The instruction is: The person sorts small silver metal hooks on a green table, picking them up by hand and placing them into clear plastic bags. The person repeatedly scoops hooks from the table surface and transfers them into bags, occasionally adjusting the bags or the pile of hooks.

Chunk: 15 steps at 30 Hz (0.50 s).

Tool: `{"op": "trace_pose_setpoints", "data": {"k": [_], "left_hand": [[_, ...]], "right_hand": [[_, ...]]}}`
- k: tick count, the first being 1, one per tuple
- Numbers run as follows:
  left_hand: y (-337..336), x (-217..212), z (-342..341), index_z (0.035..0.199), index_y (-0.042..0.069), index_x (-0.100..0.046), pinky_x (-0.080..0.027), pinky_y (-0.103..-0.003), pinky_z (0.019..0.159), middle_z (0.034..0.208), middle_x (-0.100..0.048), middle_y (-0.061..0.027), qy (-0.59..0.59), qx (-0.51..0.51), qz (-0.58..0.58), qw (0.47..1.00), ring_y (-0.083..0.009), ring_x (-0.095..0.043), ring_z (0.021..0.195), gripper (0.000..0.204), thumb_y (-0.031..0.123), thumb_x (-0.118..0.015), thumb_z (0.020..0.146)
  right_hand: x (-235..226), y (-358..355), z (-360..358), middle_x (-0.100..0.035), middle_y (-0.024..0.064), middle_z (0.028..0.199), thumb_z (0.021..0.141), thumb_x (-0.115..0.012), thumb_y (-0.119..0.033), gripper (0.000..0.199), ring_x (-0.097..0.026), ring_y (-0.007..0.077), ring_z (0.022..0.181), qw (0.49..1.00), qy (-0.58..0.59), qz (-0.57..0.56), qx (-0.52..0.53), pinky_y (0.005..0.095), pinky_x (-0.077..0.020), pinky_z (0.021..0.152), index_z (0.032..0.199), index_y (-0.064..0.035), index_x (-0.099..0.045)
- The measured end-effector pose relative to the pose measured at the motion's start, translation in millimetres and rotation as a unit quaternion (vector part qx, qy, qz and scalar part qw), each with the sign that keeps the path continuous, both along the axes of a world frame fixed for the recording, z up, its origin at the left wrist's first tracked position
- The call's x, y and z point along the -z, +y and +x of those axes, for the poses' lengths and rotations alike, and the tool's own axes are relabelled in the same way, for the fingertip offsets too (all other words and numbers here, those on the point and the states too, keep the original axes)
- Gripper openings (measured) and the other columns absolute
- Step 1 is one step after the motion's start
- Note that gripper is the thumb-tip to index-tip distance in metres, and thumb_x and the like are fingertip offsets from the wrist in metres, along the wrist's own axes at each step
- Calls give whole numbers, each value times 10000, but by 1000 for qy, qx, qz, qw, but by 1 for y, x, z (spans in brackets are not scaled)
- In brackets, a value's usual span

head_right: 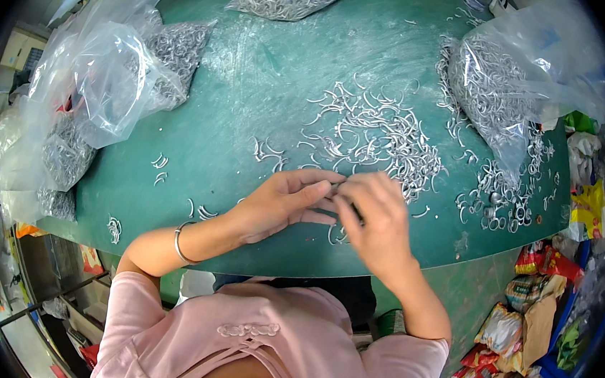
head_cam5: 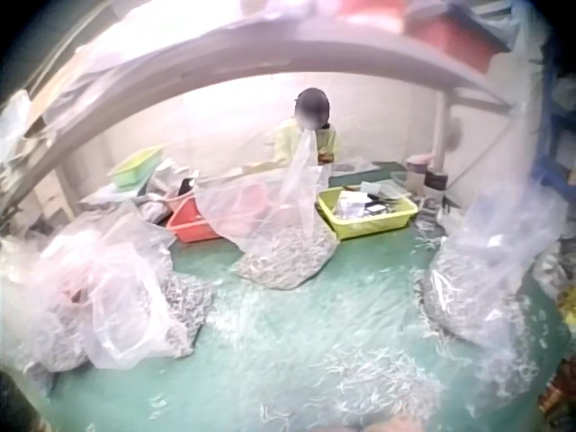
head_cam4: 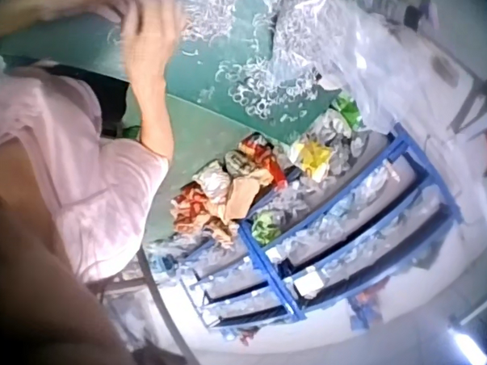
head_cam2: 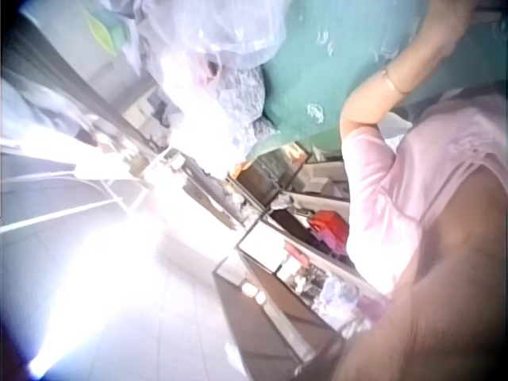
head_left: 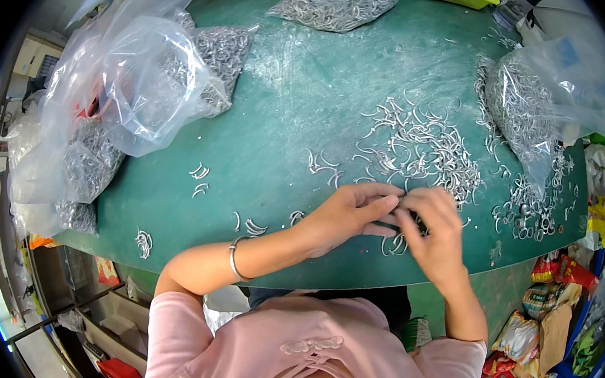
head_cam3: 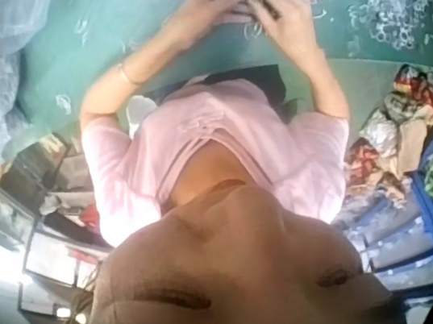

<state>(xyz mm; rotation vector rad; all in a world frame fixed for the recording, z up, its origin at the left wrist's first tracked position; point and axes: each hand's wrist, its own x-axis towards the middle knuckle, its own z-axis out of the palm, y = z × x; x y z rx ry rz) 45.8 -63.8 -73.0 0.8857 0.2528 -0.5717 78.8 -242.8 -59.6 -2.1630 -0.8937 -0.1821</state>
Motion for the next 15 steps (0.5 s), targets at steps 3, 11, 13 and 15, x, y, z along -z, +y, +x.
{"op": "trace_pose_setpoints", "data": {"k": [3, 11, 13, 15], "left_hand": [[0, 3, 5, 1228, -72, -529, -560, -315, 829, 1093, -631, -146, -50, 53, 109, 991, -204, -643, 982, 315, 128, -509, 986], [19, -2, 12, 1126, -69, -597, -553, -289, 809, 1024, -659, -141, -96, 25, 162, 982, -191, -656, 938, 213, 37, -504, 966], [20, -3, 12, 1116, -65, -602, -548, -281, 804, 1020, -660, -135, -128, 27, 191, 973, -184, -654, 935, 204, 23, -504, 961], [18, -6, 15, 1106, -55, -609, -542, -272, 798, 1015, -658, -126, -144, 42, 218, 964, -169, -648, 925, 195, 15, -505, 956]], "right_hand": [[6, -1, -2, -606, 95, 855, 734, -711, -4, 148, -581, 287, 795, 999, 41, 2, -1, 374, -443, 706, 856, -17, -629], [6, -40, 24, -578, 178, 1114, 814, -680, -108, 298, -519, 357, 1073, 976, -22, -78, 202, 444, -387, 932, 1077, -3, -588], [12, -49, 37, -466, 217, 1310, 829, -691, -219, 538, -409, 388, 1237, 955, -27, -154, 250, 479, -307, 1031, 1270, 3, -477], [41, -47, 33, -334, 254, 1439, 820, -704, -309, 735, -290, 433, 1341, 939, 19, -259, 225, 553, -206, 1105, 1383, 18, -364]]}}
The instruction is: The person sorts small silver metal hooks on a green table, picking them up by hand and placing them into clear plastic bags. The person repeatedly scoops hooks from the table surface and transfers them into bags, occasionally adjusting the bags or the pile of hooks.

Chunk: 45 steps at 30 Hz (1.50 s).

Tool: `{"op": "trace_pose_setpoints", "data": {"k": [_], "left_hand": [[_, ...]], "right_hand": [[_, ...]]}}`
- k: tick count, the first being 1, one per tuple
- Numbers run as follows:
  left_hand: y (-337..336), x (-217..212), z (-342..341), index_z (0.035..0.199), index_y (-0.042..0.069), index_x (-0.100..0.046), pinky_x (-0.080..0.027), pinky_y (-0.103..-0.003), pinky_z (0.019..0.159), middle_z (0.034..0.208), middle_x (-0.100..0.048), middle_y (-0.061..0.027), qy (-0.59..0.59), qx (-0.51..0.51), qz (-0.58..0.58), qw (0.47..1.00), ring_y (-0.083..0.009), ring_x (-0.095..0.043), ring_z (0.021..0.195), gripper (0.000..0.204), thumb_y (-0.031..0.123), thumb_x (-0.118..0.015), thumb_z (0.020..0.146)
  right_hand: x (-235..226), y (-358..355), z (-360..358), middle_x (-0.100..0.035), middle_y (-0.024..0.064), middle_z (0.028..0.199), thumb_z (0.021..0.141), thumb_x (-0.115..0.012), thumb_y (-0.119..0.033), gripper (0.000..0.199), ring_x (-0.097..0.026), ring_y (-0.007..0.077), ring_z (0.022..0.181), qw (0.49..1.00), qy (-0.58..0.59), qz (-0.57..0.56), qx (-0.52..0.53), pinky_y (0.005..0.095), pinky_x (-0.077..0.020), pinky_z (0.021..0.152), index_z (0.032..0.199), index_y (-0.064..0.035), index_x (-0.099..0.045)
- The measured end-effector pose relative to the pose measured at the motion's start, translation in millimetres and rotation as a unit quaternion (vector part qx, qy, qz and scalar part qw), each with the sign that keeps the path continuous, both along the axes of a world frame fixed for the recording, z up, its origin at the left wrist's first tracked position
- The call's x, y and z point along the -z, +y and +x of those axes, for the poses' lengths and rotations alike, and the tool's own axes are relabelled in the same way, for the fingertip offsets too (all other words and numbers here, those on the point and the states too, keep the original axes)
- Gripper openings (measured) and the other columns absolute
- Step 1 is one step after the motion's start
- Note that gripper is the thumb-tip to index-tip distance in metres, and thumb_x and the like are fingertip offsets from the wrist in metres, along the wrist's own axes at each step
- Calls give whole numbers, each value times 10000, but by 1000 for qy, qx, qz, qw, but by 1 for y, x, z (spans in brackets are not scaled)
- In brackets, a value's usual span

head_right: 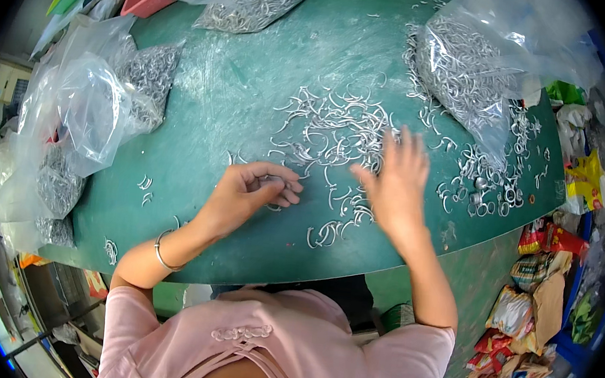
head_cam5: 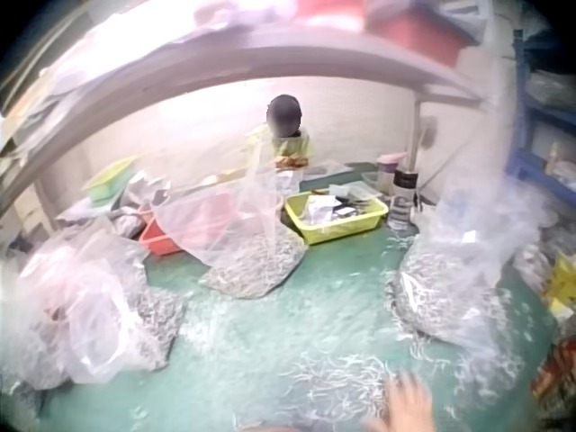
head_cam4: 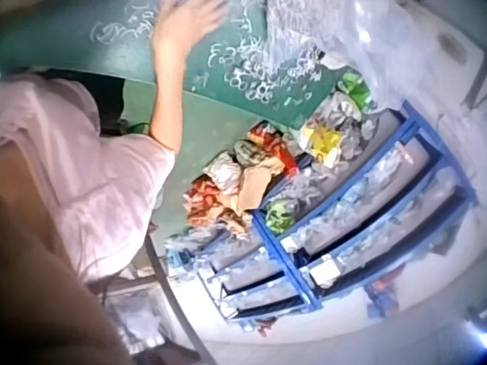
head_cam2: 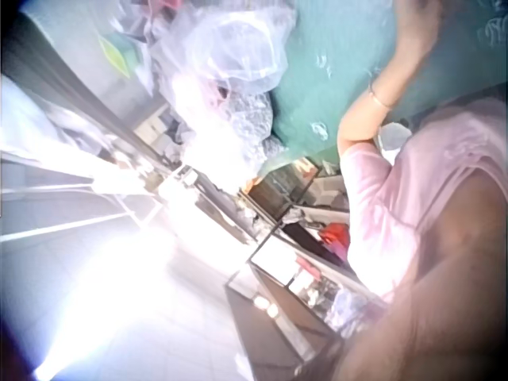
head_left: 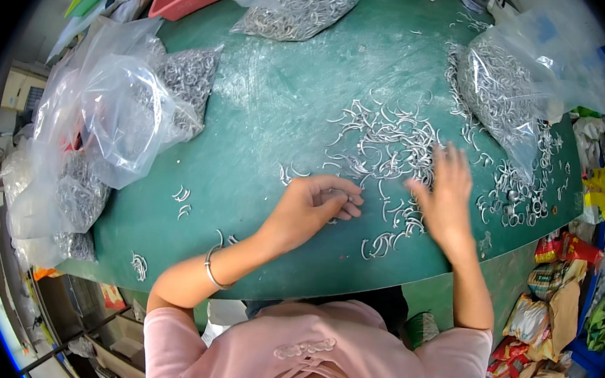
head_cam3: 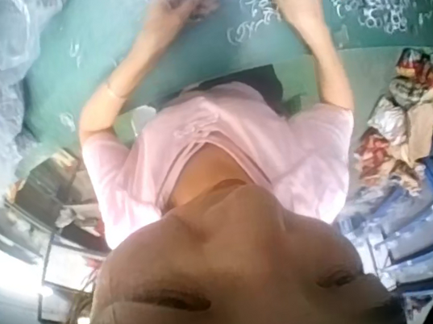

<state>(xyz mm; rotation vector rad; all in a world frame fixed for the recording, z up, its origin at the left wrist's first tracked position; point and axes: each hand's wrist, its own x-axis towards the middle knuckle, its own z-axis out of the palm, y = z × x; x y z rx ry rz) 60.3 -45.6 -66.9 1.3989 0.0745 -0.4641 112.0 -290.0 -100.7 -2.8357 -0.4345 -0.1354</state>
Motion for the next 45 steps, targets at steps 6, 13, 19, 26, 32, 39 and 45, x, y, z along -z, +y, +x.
{"op": "trace_pose_setpoints", "data": {"k": [6, 13, 19, 26, 32, 39, 45], "left_hand": [[-1, 9, -10, 1074, -7, -630, -450, -204, 595, 836, -610, -34, -22, -6, 103, 994, -60, -538, 689, 170, 33, -514, 956], [8, 20, 1, 1066, 0, -629, -324, -204, 508, 697, -483, 28, -101, -28, 148, 983, -45, -411, 591, 193, 67, -473, 975], [1, 4, 20, 1092, 12, -633, -350, -228, 530, 674, -471, 42, -180, 0, 275, 945, -54, -402, 599, 189, 78, -572, 926], [-33, 6, 56, 1160, 29, -589, -385, -250, 563, 682, -479, 10, -192, 56, 272, 941, -75, -420, 618, 290, 132, -646, 895], [-43, -14, 84, 1170, 31, -585, -393, -286, 565, 658, -466, -18, -207, 54, 275, 937, -110, -426, 601, 317, 160, -654, 889], [-52, -20, 106, 1164, 40, -583, -403, -318, 556, 632, -492, -42, -217, 67, 288, 930, -126, -450, 577, 315, 194, -641, 895], [-64, -2, 126, 1160, 35, -570, -419, -351, 549, 596, -512, -75, -249, 98, 305, 914, -175, -479, 540, 317, 200, -632, 896]], "right_hand": [[2, 49, -11, -324, 237, 1438, 826, -685, -176, 615, -280, 438, 1348, 974, 22, 152, -168, 568, -225, 1098, 1348, 0, -411], [-20, 3, 35, -556, 151, 1248, 836, -643, -88, 394, -489, 338, 1195, 934, -2, 330, -134, 424, -337, 1055, 1217, -32, -557], [-48, -85, 111, -327, 268, 1408, 677, -854, -347, 1056, -345, 339, 1304, 867, -262, 300, 300, 387, -253, 1105, 1405, 98, -232], [-63, -82, 234, -653, 228, 1042, 770, -762, -240, 469, -631, 371, 983, 881, -206, 369, 211, 399, -472, 874, 1101, 56, -612], [-82, -83, 236, -630, 205, 766, 904, -550, -79, 163, -616, 341, 716, 801, -438, 381, 148, 404, -464, 673, 842, 54, -621], [-135, -116, 237, -604, 59, 653, 963, -532, -160, 271, -535, 140, 596, 729, -502, 423, 195, 311, -430, 579, 787, 36, -595], [-196, -166, 230, -610, 39, 757, 965, -538, -119, 202, -525, 118, 661, 688, -502, 459, 253, 287, -437, 611, 839, 17, -619]]}}
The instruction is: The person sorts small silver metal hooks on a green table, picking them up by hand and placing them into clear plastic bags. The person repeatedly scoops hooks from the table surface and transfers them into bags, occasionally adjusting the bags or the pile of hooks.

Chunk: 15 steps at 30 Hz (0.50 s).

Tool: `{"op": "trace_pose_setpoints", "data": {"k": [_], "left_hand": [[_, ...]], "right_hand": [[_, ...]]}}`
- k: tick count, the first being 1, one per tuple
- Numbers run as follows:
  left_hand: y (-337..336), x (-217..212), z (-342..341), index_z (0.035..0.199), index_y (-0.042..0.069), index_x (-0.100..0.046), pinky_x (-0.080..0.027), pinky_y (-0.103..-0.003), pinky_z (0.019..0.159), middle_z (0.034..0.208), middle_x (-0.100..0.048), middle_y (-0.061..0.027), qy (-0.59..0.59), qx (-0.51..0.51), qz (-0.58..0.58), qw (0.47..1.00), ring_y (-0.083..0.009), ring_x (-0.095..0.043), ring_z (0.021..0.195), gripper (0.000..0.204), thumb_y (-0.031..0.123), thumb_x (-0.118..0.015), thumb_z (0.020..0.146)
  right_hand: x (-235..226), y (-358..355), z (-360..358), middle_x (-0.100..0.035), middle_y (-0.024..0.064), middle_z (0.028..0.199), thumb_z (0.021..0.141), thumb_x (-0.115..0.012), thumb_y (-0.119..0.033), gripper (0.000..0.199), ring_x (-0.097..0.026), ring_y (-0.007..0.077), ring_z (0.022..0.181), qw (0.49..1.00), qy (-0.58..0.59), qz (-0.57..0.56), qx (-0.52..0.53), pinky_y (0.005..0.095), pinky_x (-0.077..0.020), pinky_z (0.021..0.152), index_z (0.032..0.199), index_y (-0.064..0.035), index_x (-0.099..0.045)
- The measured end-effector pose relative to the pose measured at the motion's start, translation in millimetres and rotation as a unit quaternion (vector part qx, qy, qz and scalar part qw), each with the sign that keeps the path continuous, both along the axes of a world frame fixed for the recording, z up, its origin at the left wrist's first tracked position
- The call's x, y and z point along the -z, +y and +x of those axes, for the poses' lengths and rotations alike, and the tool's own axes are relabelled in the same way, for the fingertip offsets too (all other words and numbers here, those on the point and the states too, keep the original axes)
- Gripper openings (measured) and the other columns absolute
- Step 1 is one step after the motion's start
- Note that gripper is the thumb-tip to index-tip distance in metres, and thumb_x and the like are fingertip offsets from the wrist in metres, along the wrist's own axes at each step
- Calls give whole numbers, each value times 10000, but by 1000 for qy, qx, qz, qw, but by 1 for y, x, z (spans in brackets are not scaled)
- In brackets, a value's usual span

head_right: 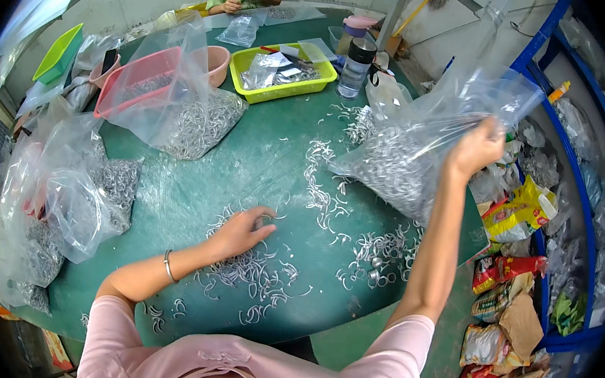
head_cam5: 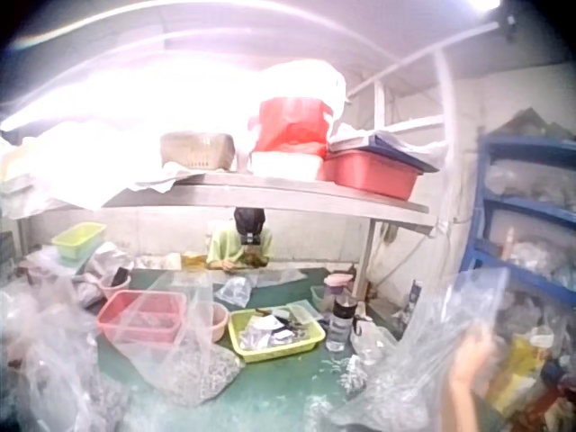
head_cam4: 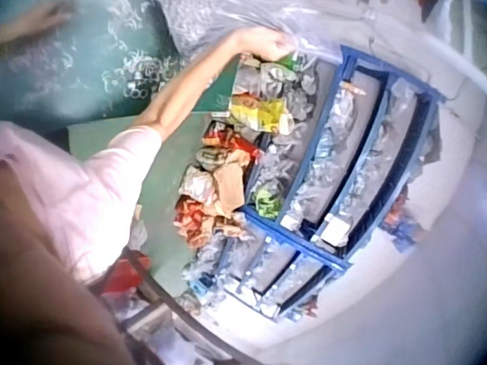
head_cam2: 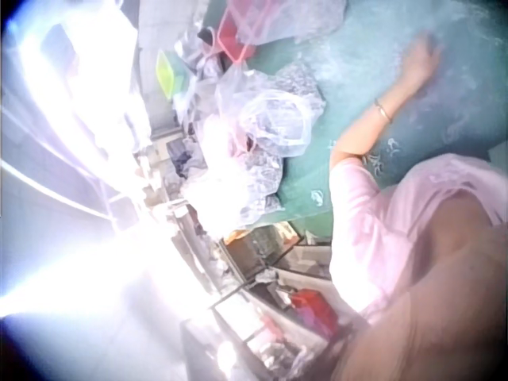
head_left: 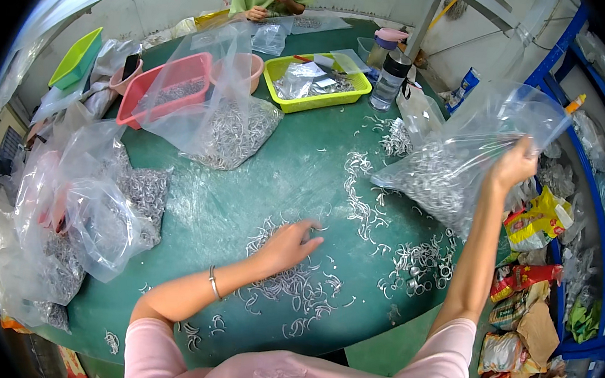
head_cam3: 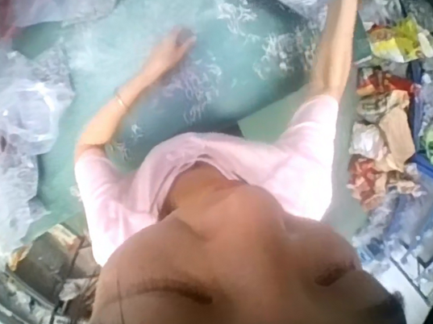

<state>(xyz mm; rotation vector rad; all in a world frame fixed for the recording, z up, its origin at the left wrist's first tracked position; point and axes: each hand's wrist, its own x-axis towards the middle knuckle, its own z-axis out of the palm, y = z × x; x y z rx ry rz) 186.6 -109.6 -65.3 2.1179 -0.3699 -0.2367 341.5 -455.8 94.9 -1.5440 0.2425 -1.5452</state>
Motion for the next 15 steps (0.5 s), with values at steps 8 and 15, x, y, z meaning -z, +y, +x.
{"op": "trace_pose_setpoints", "data": {"k": [8, 15], "left_hand": [[-36, 22, 45, 1141, 31, -567, -431, -425, 562, 625, -573, -152, -81, -9, 32, 996, -318, -562, 575, 327, 209, -644, 878], [-55, 33, 90, 1122, 41, -591, -467, -456, 617, 683, -619, -195, -117, -50, 45, 991, -379, -614, 669, 303, 185, -645, 861]], "right_hand": [[-49, -73, -23, -641, 59, 821, 963, -531, -110, 203, -556, 135, 690, 989, -136, -33, 46, 285, -468, 644, 975, 65, -633], [-10, -125, -26, -550, 20, 686, 953, -525, -112, 240, -493, 104, 607, 991, -89, 8, 97, 267, -397, 563, 736, -14, -553]]}}
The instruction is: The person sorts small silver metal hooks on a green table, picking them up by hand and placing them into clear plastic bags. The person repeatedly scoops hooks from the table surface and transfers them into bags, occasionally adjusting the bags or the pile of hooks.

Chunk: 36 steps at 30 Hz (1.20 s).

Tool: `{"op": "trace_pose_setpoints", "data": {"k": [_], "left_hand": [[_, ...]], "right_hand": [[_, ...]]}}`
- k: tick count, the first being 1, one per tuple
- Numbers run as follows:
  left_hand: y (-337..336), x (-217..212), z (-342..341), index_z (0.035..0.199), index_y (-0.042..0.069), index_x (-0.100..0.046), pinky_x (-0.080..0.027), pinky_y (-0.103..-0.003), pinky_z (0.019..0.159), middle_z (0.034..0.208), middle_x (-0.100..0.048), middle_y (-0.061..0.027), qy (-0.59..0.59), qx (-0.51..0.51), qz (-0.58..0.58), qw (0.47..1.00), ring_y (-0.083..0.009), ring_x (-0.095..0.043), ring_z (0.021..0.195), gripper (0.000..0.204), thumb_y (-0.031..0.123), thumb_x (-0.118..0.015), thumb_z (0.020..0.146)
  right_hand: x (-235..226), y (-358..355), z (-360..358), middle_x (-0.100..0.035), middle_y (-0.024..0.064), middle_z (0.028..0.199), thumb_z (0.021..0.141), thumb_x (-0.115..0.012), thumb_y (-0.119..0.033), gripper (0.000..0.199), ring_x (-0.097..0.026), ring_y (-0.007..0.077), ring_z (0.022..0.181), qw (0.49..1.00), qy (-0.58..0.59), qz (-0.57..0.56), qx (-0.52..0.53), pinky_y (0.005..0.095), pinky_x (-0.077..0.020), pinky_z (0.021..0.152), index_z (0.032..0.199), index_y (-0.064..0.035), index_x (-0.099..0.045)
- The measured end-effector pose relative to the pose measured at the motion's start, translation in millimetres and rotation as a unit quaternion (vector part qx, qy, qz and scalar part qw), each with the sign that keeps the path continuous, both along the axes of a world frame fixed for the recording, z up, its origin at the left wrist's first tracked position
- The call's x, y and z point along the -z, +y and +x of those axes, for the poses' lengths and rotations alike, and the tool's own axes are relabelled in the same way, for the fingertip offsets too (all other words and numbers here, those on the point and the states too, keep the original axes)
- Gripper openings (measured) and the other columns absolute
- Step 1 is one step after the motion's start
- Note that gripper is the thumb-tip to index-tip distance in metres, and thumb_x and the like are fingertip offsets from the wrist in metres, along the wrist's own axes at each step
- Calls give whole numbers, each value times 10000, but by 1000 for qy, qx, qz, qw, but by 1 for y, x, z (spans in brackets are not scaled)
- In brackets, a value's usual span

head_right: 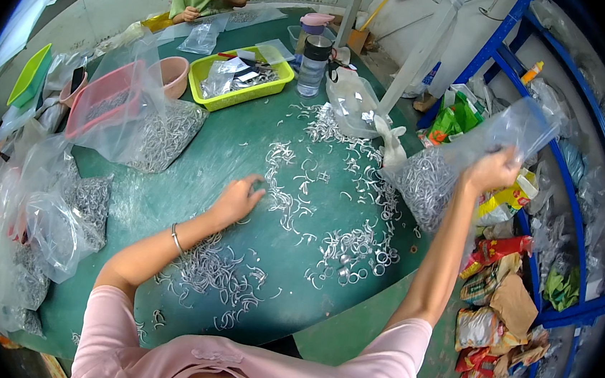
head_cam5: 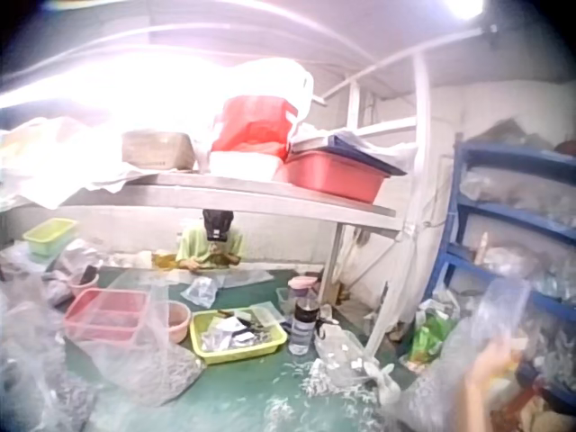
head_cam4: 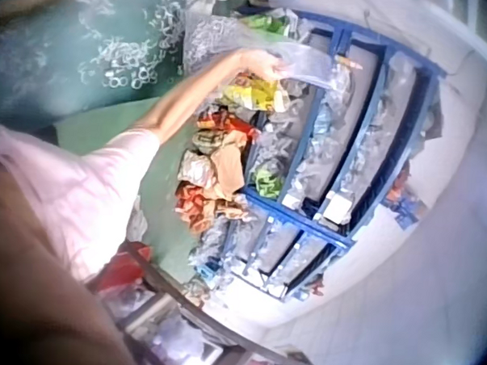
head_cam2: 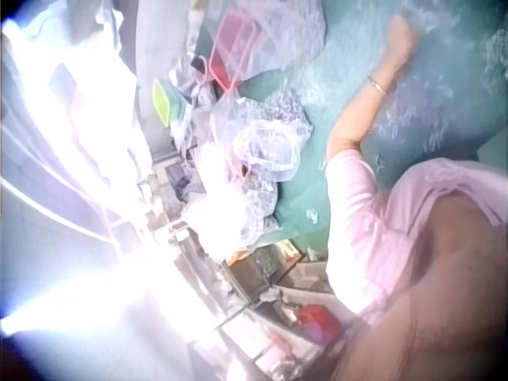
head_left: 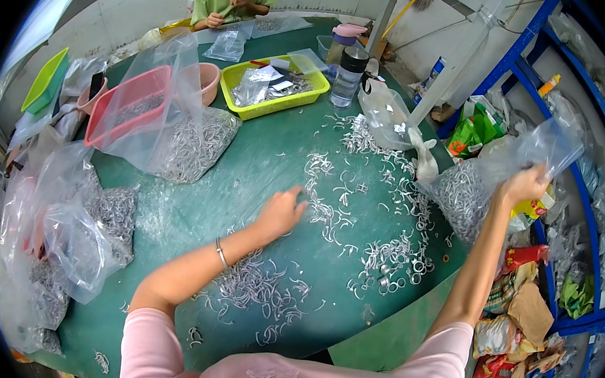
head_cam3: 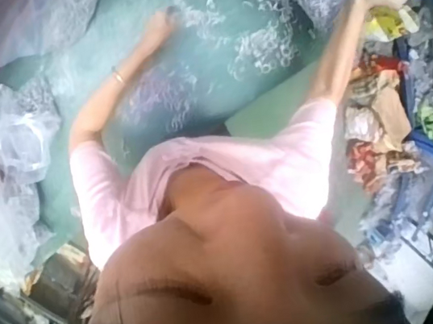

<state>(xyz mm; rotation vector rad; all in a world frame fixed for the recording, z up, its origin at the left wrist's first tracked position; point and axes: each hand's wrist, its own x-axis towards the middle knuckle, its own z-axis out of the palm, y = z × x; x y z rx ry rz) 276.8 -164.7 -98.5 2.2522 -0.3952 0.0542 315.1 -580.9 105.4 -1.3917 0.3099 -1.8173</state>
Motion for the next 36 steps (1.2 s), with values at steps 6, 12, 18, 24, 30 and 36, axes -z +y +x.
{"op": "trace_pose_setpoints", "data": {"k": [6, 12, 18, 24, 30, 36], "left_hand": [[-13, -1, 56, 1111, 53, -598, -508, -486, 713, 906, -659, -215, -51, -61, 45, 996, -396, -639, 839, 320, 216, -663, 844], [-28, 20, 96, 1142, 104, -601, -519, -440, 734, 1049, -583, -137, -93, -77, 89, 989, -346, -636, 872, 384, 334, -671, 843], [-37, 19, 101, 1108, 110, -596, -521, -465, 744, 1102, -551, -142, -70, -8, 115, 991, -374, -628, 865, 329, 318, -652, 860], [-12, 19, 63, 1081, 114, -594, -511, -485, 742, 1105, -542, -141, -84, 91, 110, 986, -397, -621, 840, 244, 273, -609, 896], [-18, 10, 48, 1088, 117, -588, -518, -482, 718, 1097, -536, -131, -82, 54, 126, 987, -391, -626, 793, 246, 290, -588, 914], [-21, 17, 45, 1080, 116, -591, -527, -471, 685, 1084, -532, -115, -123, 130, 117, 977, -374, -630, 758, 218, 236, -597, 898]], "right_hand": [[54, -17, -19, -532, 17, 681, 968, -483, -112, 211, -473, 105, 584, 996, 19, -25, -86, 256, -391, 555, 783, -31, -544], [81, -11, -37, -543, 20, 746, 982, -477, -123, 193, -497, 111, 650, 998, 54, 25, -14, 267, -422, 602, 845, -7, -547], [96, -31, -53, -564, 39, 890, 991, -499, -167, 215, -529, 127, 823, 987, 100, 20, -124, 285, -444, 758, 1004, 34, -574], [97, 27, -92, -298, 208, 1356, 821, -747, -242, 783, -351, 306, 1252, 939, 231, -177, 183, 425, -268, 1087, 1342, 89, -266], [161, 129, -71, -437, 268, 1326, 907, -588, -171, 522, -404, 408, 1257, 796, 474, -216, -310, 445, -284, 1086, 1323, 70, -385], [231, 118, -18, -274, 321, 1460, 928, -462, -523, 750, -247, 443, 1370, 668, 680, -292, -76, 524, -204, 1114, 1389, 57, -346]]}}
